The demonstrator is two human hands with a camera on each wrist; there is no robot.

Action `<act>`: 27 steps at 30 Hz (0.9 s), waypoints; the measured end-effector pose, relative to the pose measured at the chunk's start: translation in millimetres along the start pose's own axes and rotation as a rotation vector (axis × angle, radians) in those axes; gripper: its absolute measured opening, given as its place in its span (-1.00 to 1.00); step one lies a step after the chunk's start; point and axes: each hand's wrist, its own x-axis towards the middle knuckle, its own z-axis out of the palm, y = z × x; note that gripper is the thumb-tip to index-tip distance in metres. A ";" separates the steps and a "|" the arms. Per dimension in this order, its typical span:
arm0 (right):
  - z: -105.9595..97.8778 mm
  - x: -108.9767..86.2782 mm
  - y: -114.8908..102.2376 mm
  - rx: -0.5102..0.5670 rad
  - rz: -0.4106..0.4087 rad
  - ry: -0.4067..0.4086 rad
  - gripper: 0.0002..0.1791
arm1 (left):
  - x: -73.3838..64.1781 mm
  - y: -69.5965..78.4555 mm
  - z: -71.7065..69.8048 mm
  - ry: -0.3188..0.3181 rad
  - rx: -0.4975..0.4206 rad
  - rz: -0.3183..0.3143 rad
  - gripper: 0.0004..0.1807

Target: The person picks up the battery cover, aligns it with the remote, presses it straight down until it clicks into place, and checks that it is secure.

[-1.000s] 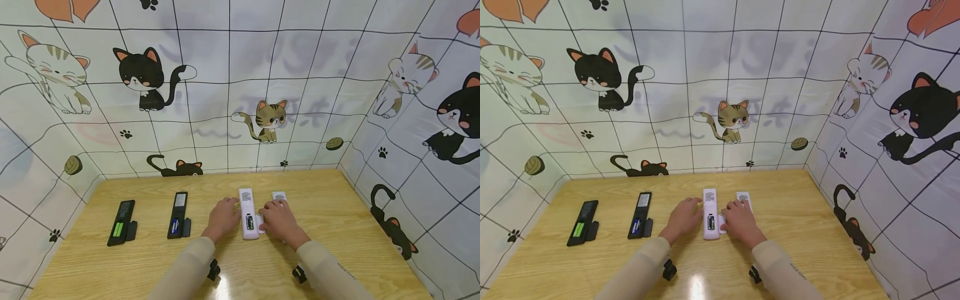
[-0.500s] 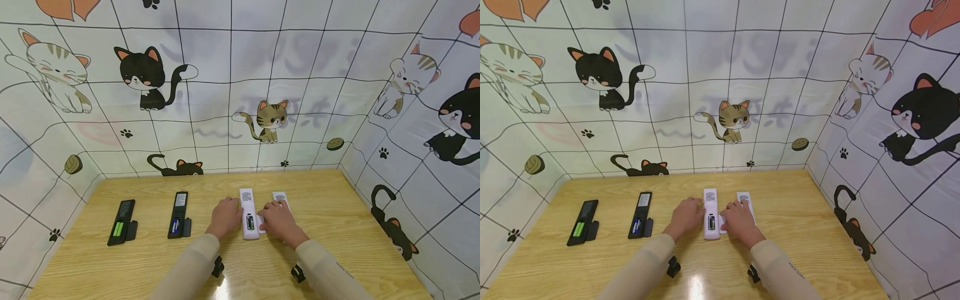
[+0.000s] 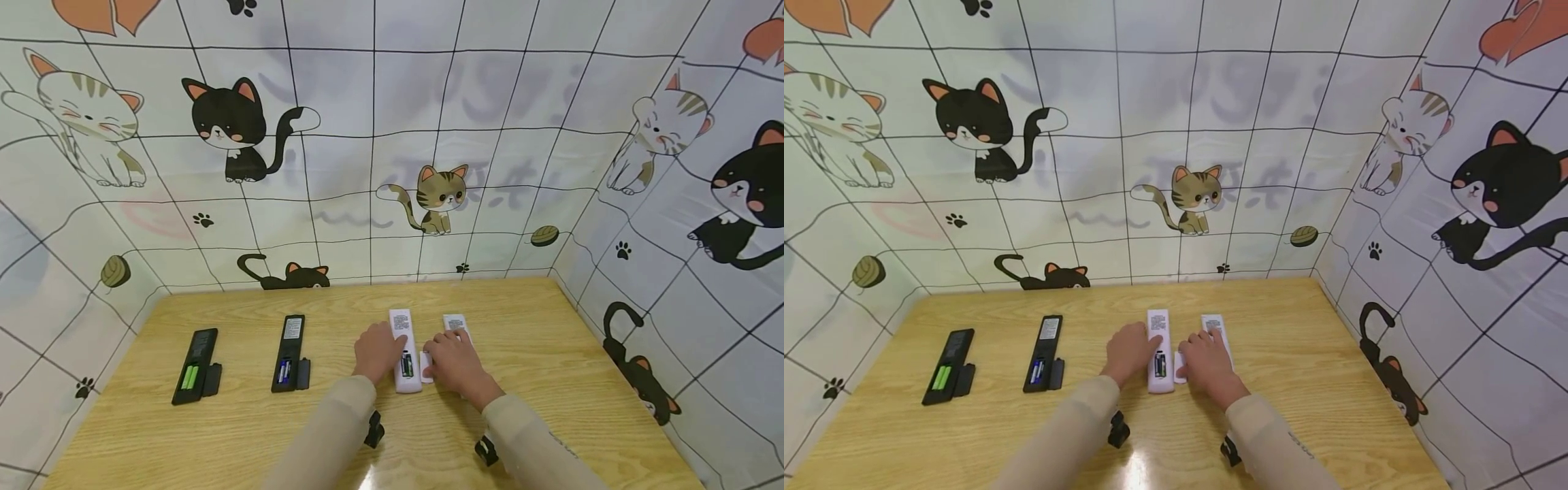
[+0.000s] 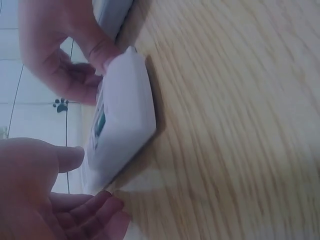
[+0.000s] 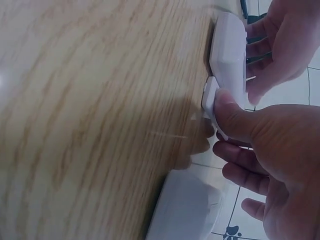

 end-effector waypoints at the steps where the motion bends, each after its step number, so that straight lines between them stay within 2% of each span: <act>1: -0.5 -0.4 -0.2 -0.002 -0.002 0.004 -0.56 | -1.0 2.1 0.1 -0.001 0.011 -0.007 -0.59; 6: -0.8 0.0 -0.8 -0.010 -0.007 -0.001 -0.56 | -4.1 11.8 -1.3 0.001 0.052 -0.038 -0.55; 15: -1.0 0.6 -2.1 -0.096 -0.029 -0.033 -0.51 | -3.7 20.6 -2.4 0.033 0.040 -0.049 -0.59; 20: -1.9 2.4 -2.1 -0.083 -0.025 -0.046 -0.52 | -1.5 21.8 -3.3 0.051 -0.048 -0.088 -0.62; 27: -2.8 6.5 -2.7 -0.034 -0.023 -0.049 -0.62 | 2.3 16.2 0.3 0.023 -0.261 -0.177 -0.58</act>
